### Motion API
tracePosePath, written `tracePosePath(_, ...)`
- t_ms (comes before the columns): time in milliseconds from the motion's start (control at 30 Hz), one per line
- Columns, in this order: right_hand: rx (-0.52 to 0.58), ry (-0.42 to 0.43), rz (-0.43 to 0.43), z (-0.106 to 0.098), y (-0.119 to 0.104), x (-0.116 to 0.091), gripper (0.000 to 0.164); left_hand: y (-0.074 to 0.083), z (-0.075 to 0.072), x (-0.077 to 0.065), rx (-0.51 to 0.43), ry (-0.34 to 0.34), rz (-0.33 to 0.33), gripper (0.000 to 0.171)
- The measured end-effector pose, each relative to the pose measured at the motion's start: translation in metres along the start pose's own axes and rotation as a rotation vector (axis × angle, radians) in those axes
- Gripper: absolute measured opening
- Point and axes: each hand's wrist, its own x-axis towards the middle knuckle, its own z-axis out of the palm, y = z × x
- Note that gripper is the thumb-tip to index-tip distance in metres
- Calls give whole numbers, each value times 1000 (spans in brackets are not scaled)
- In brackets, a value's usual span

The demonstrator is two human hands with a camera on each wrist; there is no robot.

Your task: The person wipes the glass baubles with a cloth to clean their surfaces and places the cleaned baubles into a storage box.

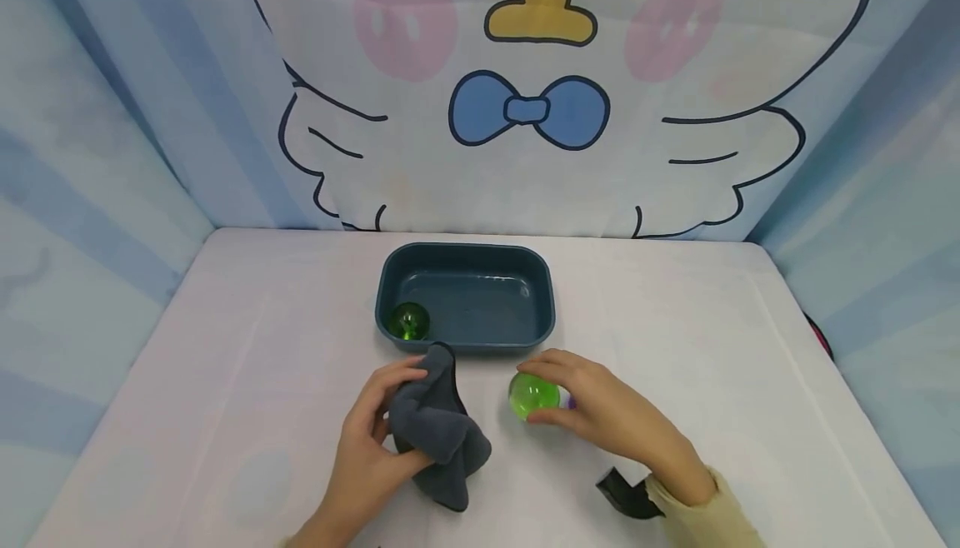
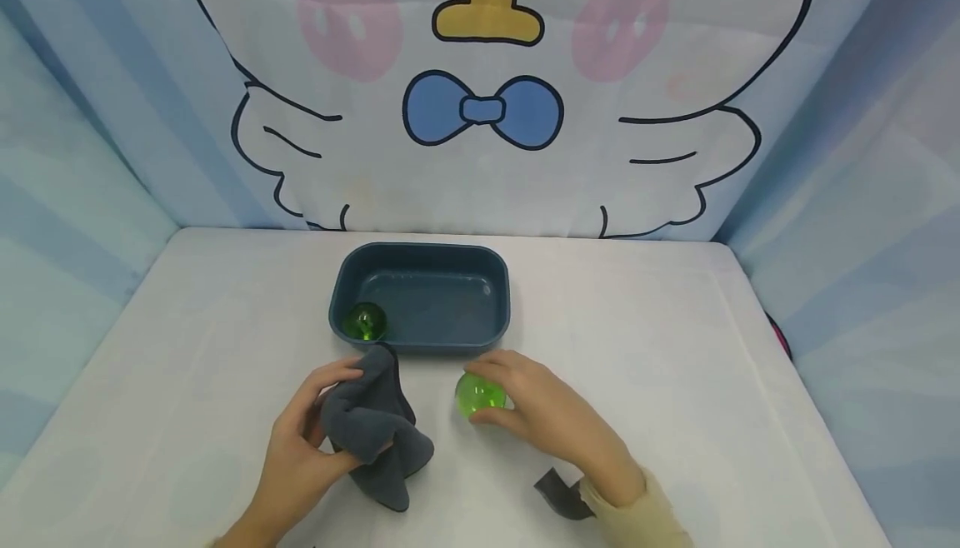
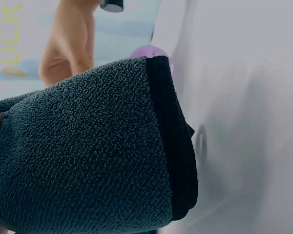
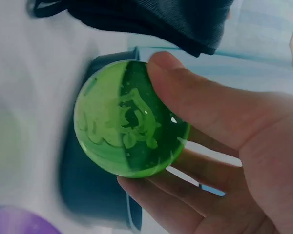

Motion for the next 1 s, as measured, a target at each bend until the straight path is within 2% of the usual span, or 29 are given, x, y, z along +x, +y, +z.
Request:
tracePosePath(233, 118, 148, -36, -5, -10, 8, 52, 3, 6, 7, 24, 1, 40, 69)
tracePosePath(367, 243, 210, -57, -7, -19, 12, 52, 5, 11, 12, 28, 23, 116, 70)
tracePosePath(500, 343, 235, -38, -8, -30, 15, 51, 6, 17, 16, 13, 34, 187, 70)
tracePosePath(733, 396, 290, 16, -11, -42, 21, 50, 6, 24, 28, 6, 39, 208, 67)
tracePosePath(867, 426, 325, 43, -10, -46, 24, 49, 6, 28, 34, 0, 39, 250, 63)
tracePosePath(1000, 467, 351, 51, -6, -50, 26, 48, 9, 31, 36, 6, 45, 266, 64)
